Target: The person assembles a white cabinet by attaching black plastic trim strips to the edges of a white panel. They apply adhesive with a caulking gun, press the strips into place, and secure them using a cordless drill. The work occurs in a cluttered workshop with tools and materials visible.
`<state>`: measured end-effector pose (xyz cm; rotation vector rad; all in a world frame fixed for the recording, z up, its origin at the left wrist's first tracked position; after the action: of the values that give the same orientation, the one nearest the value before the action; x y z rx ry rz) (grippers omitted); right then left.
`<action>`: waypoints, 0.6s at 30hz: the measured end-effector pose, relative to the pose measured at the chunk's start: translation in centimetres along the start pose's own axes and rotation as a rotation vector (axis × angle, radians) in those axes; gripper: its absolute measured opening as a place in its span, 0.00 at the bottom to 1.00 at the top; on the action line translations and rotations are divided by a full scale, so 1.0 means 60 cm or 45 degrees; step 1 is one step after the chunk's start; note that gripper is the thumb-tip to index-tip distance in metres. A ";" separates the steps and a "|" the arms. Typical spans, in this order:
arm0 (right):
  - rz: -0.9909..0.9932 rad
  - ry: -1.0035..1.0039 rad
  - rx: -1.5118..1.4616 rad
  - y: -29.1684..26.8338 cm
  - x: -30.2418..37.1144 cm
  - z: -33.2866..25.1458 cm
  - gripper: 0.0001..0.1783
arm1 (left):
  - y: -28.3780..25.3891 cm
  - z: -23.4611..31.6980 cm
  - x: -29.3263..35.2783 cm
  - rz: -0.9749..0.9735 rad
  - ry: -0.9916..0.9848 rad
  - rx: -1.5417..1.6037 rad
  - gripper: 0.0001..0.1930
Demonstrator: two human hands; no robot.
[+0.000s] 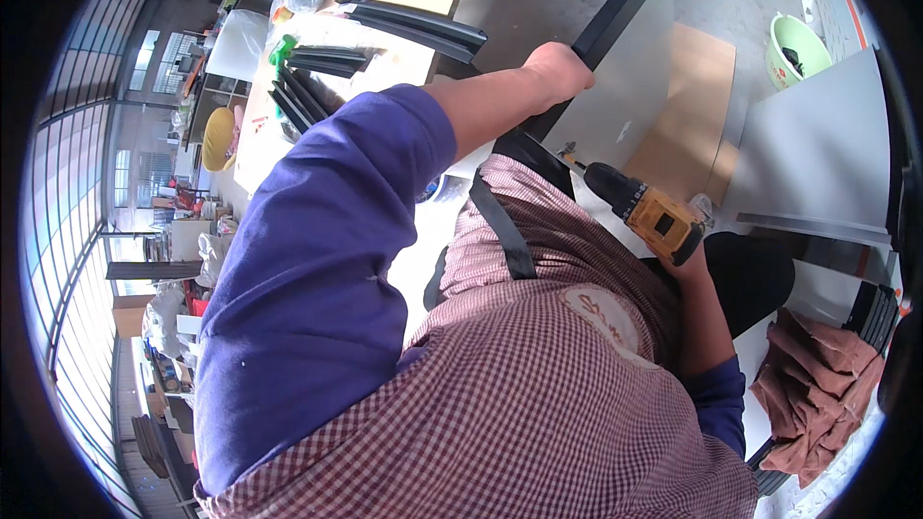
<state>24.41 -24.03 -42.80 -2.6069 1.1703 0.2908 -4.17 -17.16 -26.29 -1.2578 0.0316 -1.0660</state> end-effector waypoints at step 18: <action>0.023 -0.089 -0.002 0.007 -0.055 -0.043 0.24 | -0.001 0.004 0.004 -0.030 -0.080 0.041 0.16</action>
<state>22.12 -22.83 -39.51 -2.5669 1.1713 0.3830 -3.97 -17.14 -26.02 -1.2644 -0.0481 -1.0428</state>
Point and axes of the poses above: each hand's wrist, its own x-axis away from the middle knuckle, its own y-axis out of the palm, z = x × y, the point moved 2 cm from there along -x, towards the middle knuckle, and after that the axes turned 7 degrees about -y, right-handed, at the moved point
